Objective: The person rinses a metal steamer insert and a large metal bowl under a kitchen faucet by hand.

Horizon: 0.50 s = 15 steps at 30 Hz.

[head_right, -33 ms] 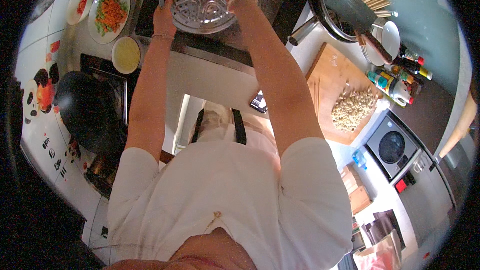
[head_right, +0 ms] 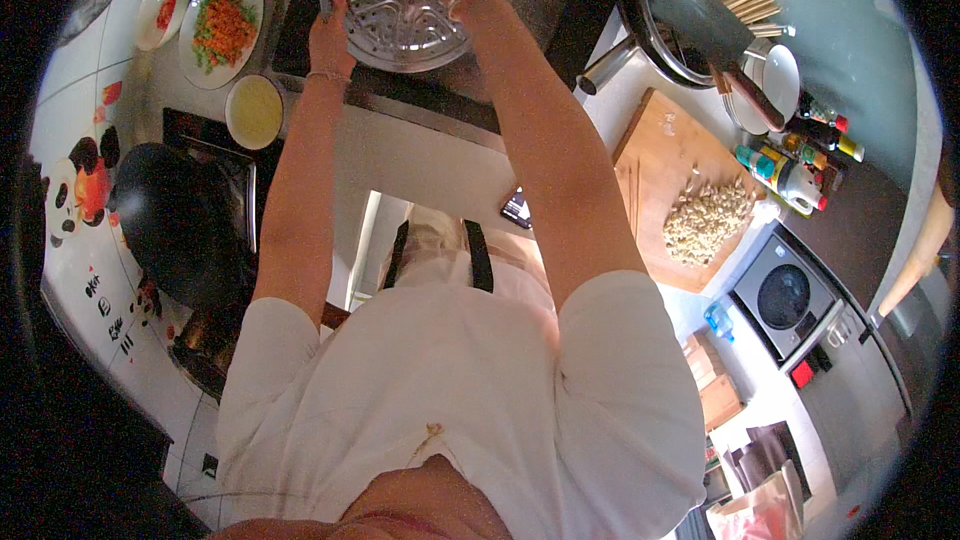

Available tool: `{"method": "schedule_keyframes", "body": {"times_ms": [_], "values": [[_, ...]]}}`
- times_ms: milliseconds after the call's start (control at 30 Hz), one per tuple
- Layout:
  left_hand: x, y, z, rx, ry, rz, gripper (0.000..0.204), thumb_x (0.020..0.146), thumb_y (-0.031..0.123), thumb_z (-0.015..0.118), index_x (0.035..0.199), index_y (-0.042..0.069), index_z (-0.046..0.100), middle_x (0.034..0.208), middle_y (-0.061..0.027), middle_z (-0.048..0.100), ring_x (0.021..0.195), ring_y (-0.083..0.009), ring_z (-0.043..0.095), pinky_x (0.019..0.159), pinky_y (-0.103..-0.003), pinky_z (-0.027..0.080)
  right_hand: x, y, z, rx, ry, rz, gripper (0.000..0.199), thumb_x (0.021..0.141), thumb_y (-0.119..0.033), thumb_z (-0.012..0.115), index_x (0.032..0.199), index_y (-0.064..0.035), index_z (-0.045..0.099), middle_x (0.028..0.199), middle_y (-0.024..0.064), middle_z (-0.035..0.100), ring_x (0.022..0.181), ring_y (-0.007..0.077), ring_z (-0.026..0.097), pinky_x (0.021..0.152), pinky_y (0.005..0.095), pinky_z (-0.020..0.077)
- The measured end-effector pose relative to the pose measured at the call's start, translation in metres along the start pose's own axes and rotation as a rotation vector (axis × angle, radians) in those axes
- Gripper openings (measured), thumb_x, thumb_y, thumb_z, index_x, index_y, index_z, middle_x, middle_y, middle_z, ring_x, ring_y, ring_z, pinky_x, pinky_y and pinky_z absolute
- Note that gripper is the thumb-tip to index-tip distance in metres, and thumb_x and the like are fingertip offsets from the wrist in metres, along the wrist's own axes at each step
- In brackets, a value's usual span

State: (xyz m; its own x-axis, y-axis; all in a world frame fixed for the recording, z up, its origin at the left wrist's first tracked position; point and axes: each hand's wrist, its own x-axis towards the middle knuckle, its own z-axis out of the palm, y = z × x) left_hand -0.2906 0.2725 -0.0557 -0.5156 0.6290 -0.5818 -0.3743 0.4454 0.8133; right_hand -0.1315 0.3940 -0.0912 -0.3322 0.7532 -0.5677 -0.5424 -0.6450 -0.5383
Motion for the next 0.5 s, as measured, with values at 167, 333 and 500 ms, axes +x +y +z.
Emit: {"method": "schedule_keyframes", "body": {"times_ms": [167, 333, 500], "values": [[0.006, -0.011, -0.008, -0.078, -0.054, 0.076, 0.051, 0.083, 0.039, 0.057, 0.115, 0.002, 0.047, 0.102, -0.0095, 0.054, 0.084, -0.0217, 0.054, 0.069, -0.037, 0.046, -0.005, -0.002, 0.055, 0.173, -0.247, 0.263, 0.039, 0.090, -0.034, 0.040, 0.059, -0.0111, 0.042, 0.049, 0.0015, 0.035, 0.042, 0.0149, 0.033, 0.038, 0.0266, 0.0273], [-0.015, 0.005, -0.001, -0.175, -0.022, 0.033, 0.041, 0.085, 0.032, 0.057, 0.110, 0.000, 0.051, 0.101, -0.0053, 0.055, 0.087, -0.0166, 0.051, 0.076, -0.031, 0.042, 0.003, -0.006, 0.050, 0.241, -0.219, 0.397, 0.044, 0.090, -0.038, 0.039, 0.053, -0.0145, 0.031, 0.047, -0.0006, 0.019, 0.041, 0.0126, 0.017, 0.039, 0.0266, 0.0196], [-0.018, 0.009, -0.002, -0.054, -0.010, 0.026, 0.049, 0.084, 0.035, 0.057, 0.118, 0.002, 0.046, 0.112, -0.0108, 0.053, 0.096, -0.0249, 0.054, 0.078, -0.039, 0.047, 0.031, -0.004, 0.025, 0.228, -0.163, 0.402, 0.040, 0.091, -0.033, 0.037, 0.056, -0.0136, 0.037, 0.047, 0.0010, 0.025, 0.040, 0.0155, 0.026, 0.040, 0.0290, 0.0238]]}}
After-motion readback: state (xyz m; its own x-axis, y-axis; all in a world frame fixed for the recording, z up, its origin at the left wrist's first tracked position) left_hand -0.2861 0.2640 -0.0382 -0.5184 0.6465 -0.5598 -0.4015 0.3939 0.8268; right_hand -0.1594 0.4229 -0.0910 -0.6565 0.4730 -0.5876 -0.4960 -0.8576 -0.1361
